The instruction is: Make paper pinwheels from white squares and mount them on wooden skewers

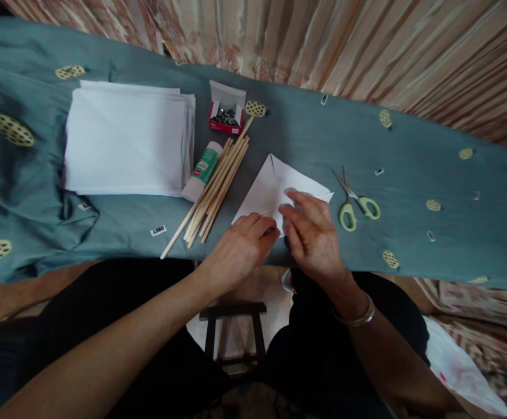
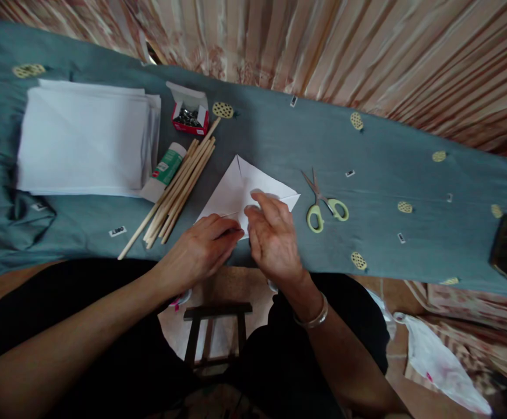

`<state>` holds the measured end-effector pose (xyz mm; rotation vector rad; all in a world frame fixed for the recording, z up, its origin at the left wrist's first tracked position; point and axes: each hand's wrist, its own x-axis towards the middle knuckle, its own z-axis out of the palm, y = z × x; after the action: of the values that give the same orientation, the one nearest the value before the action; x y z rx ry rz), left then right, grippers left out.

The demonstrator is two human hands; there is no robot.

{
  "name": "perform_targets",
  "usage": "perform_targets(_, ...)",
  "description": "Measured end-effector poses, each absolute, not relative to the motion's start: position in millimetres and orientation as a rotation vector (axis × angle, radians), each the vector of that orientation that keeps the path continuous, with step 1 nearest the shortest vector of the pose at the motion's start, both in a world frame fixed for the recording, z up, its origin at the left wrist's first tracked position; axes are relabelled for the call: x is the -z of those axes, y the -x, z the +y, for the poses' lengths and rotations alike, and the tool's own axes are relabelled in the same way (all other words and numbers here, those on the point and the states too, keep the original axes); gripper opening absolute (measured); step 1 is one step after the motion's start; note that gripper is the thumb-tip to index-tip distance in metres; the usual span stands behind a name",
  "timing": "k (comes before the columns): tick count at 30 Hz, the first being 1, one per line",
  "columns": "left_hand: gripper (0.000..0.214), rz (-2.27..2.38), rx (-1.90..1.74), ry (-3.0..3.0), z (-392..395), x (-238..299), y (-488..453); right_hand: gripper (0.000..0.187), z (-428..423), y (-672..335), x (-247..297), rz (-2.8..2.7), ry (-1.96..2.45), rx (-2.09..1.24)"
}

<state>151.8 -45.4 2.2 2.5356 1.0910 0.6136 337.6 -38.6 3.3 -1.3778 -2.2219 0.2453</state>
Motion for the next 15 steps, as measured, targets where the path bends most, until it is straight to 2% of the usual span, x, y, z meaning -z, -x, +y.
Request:
perform_targets(5, 0.016, 1.061, -0.568, -2.560, -44, -4, -152, 0.044, -17, -364, -9, -2.107, 1.524, -0.232)
perform_targets(15, 0.020, 1.023, -0.652, -2.617, -39, -5, -140, 0.036, -8, -381, -16, -2.064, 1.665, -0.282)
